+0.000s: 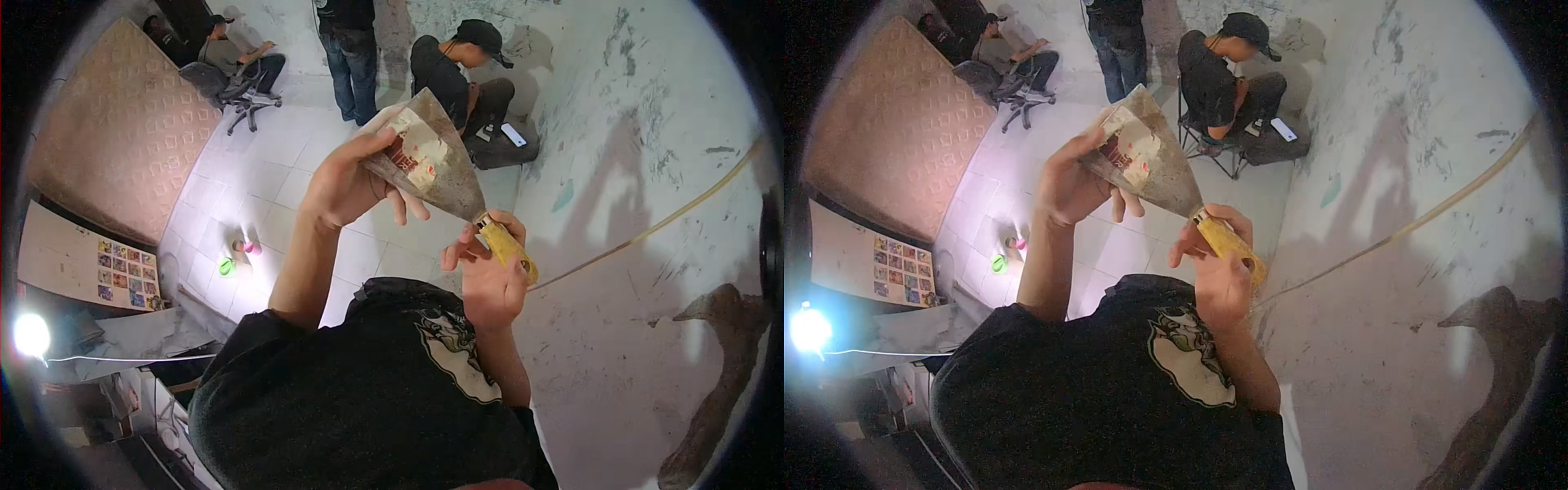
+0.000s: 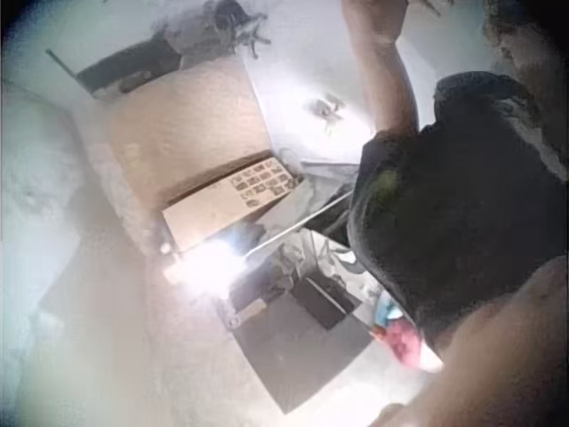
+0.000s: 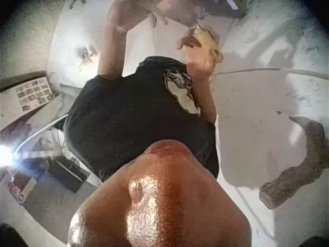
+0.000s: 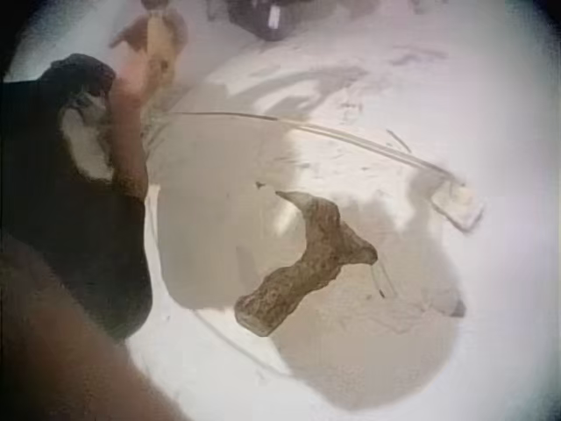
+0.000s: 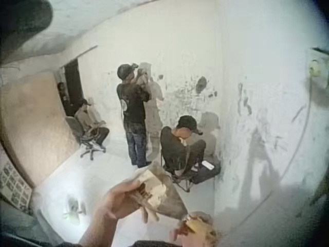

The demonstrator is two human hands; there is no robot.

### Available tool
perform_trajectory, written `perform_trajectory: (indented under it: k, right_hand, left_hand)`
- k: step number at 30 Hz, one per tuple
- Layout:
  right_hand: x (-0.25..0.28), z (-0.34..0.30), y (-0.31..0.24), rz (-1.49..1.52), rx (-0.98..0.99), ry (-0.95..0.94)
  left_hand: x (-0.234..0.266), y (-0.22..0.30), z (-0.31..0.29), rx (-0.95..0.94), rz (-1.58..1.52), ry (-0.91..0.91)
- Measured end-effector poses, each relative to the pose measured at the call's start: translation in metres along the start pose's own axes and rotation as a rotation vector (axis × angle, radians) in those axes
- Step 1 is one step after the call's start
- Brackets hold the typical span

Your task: The person holds a putty knife and scrapes paint and plaster off a wall.

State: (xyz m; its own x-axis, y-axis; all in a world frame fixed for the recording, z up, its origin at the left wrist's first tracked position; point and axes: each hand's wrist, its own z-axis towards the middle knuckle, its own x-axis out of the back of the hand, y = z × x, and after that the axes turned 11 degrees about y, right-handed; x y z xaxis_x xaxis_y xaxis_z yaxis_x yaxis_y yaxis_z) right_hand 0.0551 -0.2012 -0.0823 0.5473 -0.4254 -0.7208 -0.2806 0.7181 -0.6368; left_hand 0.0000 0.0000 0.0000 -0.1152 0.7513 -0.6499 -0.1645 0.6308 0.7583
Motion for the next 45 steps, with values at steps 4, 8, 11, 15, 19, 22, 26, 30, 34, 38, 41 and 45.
perform_trajectory:
  k: [4,8,11,15,19,22,26,30,34,38,41,45]
  right_hand:
    - [0.002,0.002,-0.001,-0.043,0.029,0.025]
    - [0.004,0.003,0.001,-0.055,0.025,0.035]
    - [0.008,0.004,0.004,-0.057,0.032,0.019]
    - [0.005,0.005,0.004,-0.055,0.015,0.018]
    - [0.004,0.006,0.005,-0.062,0.013,0.009]
    - [0.000,0.007,0.004,-0.037,-0.008,0.030]
    - [0.000,0.009,0.005,-0.068,-0.021,0.000]
    - [0.001,0.010,0.007,-0.072,-0.008,-0.015]
    - [-0.002,0.010,0.005,-0.093,-0.025,-0.009]
    - [0.000,0.010,0.004,-0.099,-0.025,-0.051]
    - [0.002,0.009,0.003,-0.089,-0.053,-0.057]
    - [0.001,0.008,-0.002,-0.097,-0.088,-0.054]
  left_hand:
    - [0.000,-0.002,0.003,-0.067,0.115,0.027]
    - [0.003,-0.003,0.002,-0.112,0.162,0.061]
    - [0.003,-0.003,0.001,-0.101,0.159,0.056]
    - [0.007,-0.003,-0.001,-0.106,0.159,0.086]
    - [0.005,-0.002,-0.004,-0.105,0.165,0.079]
    - [0.008,-0.001,-0.005,-0.114,0.161,0.063]
    - [0.011,-0.001,-0.005,-0.115,0.166,0.073]
    - [0.012,0.000,-0.007,-0.115,0.161,0.088]
    - [0.014,0.001,-0.007,-0.107,0.121,0.068]
    - [0.017,-0.002,-0.005,-0.155,0.128,0.096]
    - [0.019,-0.005,-0.005,-0.156,0.081,0.093]
    - [0.017,-0.007,-0.007,-0.151,0.045,0.090]
